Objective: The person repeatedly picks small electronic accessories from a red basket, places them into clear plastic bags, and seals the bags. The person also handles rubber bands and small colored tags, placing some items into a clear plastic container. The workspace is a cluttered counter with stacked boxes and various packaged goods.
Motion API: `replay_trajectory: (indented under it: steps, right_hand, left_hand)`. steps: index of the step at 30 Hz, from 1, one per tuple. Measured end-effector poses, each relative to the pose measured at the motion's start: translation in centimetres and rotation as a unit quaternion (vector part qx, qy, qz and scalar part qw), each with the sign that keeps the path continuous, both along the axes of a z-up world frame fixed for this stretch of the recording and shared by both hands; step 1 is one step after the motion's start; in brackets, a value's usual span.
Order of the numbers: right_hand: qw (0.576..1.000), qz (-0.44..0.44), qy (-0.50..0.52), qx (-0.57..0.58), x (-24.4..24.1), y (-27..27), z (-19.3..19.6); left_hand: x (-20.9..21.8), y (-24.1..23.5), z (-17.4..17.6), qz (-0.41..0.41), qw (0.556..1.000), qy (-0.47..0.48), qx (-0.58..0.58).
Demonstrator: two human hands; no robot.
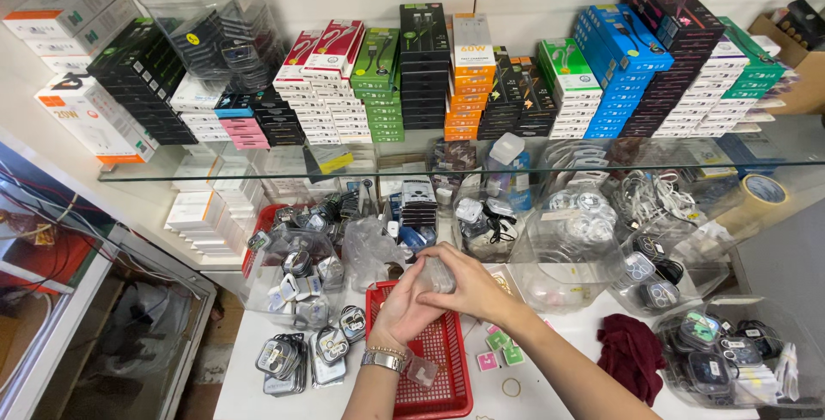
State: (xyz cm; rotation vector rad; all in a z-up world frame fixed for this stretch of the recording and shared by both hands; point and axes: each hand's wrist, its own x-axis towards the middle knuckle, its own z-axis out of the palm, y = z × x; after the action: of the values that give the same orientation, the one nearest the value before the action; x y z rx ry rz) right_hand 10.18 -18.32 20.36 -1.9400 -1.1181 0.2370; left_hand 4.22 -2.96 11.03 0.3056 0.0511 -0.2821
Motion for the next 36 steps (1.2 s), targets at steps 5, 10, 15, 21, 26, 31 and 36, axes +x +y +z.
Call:
replay_trajectory:
  steps: [5, 10, 15, 21, 26, 31, 36]
  right_hand:
    - [0.994, 0.023, -0.065, 0.089, 2.2, -1.4, -3.1]
    - [0.977, -0.163, 0.116, 0.079, 4.7, 0.1, -6.9]
    - [0.970, -0.167, 0.175, 0.015, 10.1, -2.4, -5.4]
    - [0.978, -0.167, -0.001, -0.124, 17.9, -5.1, -1.4]
    - [0.987, -0.139, -0.058, -0.052, 21.2, -6.5, -0.8]
    - [0.960, -0.266, -0.054, -0.064, 22.8, -8.2, -2.1]
    - [0.926, -0.345, -0.004, -0.153, 28.3, -9.8, -3.0]
  left_hand:
    - [1.9, 0.3, -0.3, 0.008, 0.994, 0.003, 0.107]
    - [7.2, -2.4, -0.4, 0.146, 0.971, 0.088, 0.171]
    - [13.6, -5.5, -0.3, 0.209, 0.948, 0.090, 0.223]
    - [22.9, -8.4, 0.0, 0.161, 0.969, 0.123, 0.145]
    - [26.5, -10.1, 0.3, 0.189, 0.969, 0.102, 0.123]
    - [27.4, -12.9, 2.5, 0.169, 0.923, 0.064, 0.340]
    - [29.0, -13.7, 4.8, 0.222, 0.802, 0.073, 0.550]
